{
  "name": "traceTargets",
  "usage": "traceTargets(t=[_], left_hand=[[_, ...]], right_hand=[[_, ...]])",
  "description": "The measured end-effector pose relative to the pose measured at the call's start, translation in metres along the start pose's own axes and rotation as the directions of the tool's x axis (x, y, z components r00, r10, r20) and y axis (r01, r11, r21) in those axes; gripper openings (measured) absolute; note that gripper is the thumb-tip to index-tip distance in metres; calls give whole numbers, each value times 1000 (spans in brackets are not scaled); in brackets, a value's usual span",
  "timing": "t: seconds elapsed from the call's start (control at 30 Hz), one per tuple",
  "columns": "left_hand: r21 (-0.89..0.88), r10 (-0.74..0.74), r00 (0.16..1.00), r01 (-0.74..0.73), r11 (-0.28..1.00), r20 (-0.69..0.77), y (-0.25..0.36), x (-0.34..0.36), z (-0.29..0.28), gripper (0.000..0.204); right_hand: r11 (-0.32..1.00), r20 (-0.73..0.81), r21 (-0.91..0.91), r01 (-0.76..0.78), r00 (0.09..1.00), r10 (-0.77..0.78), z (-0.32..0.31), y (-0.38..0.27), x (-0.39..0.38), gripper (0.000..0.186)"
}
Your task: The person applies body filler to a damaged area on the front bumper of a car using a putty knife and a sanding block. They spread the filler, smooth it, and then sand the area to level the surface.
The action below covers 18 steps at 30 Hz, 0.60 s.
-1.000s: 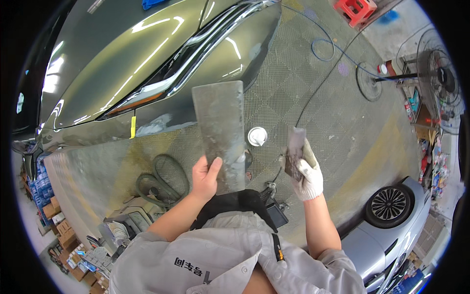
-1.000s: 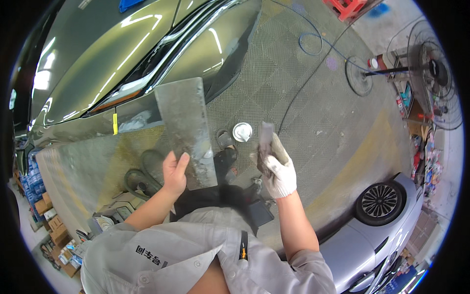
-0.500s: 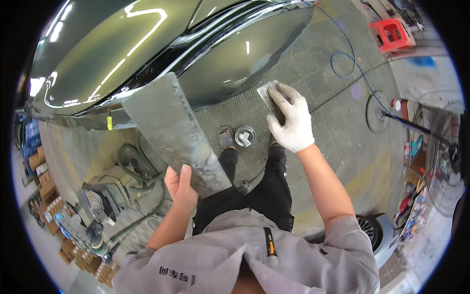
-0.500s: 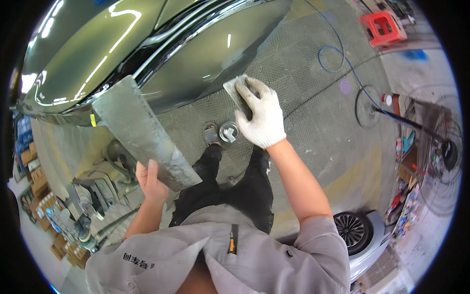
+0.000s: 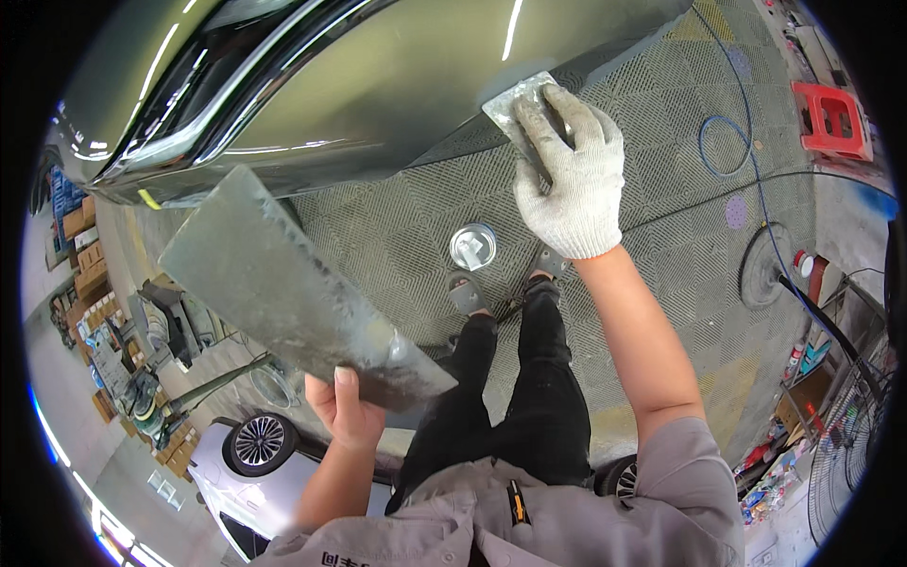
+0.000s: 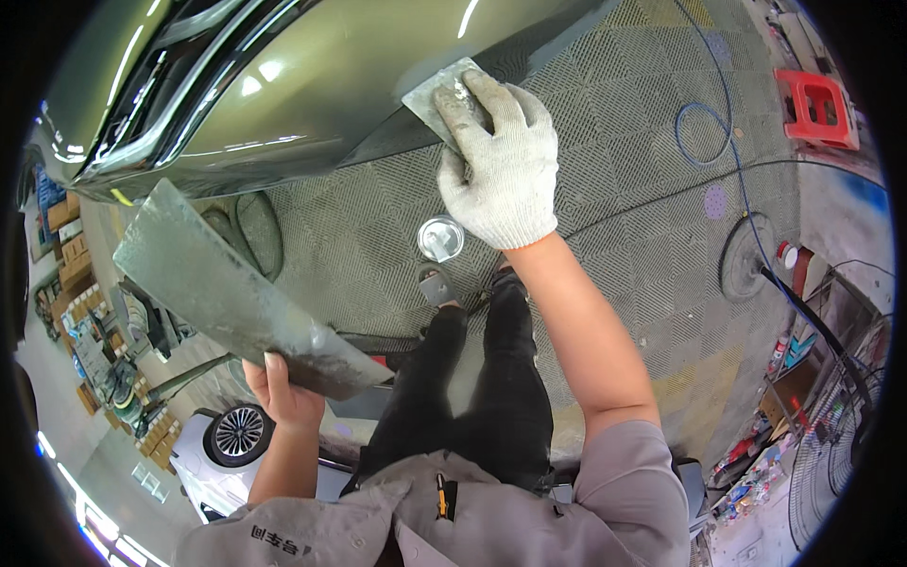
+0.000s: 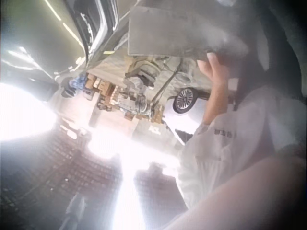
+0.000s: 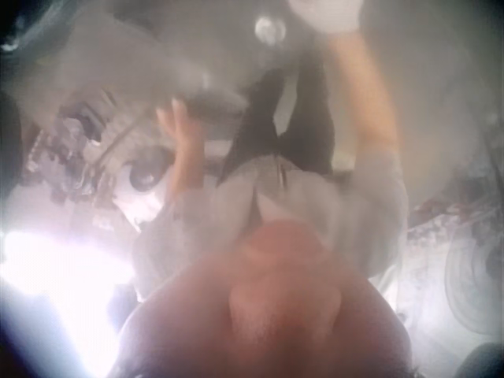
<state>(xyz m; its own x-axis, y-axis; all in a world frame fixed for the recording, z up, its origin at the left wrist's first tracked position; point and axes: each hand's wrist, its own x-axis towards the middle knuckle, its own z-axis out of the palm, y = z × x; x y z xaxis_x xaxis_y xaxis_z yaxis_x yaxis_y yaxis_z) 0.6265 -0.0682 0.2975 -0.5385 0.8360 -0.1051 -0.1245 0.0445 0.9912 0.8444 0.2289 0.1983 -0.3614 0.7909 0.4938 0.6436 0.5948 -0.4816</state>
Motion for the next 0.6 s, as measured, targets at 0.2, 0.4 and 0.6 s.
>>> traceTargets(t=[0.2, 0.4, 0.6], left_hand=[[1, 38, 999, -38, 999, -1, -13, -6, -9, 42], [31, 47, 998, -46, 998, -36, -18, -10, -3, 43], [43, 52, 997, -49, 998, -59, -19, -14, 4, 42]], right_hand=[[1000, -12, -19, 5, 1000, -5, 6, 4, -8, 67], [996, -132, 72, 46, 991, -36, 23, 14, -12, 73], [993, -166, 91, 74, 984, -58, 35, 20, -23, 74]])
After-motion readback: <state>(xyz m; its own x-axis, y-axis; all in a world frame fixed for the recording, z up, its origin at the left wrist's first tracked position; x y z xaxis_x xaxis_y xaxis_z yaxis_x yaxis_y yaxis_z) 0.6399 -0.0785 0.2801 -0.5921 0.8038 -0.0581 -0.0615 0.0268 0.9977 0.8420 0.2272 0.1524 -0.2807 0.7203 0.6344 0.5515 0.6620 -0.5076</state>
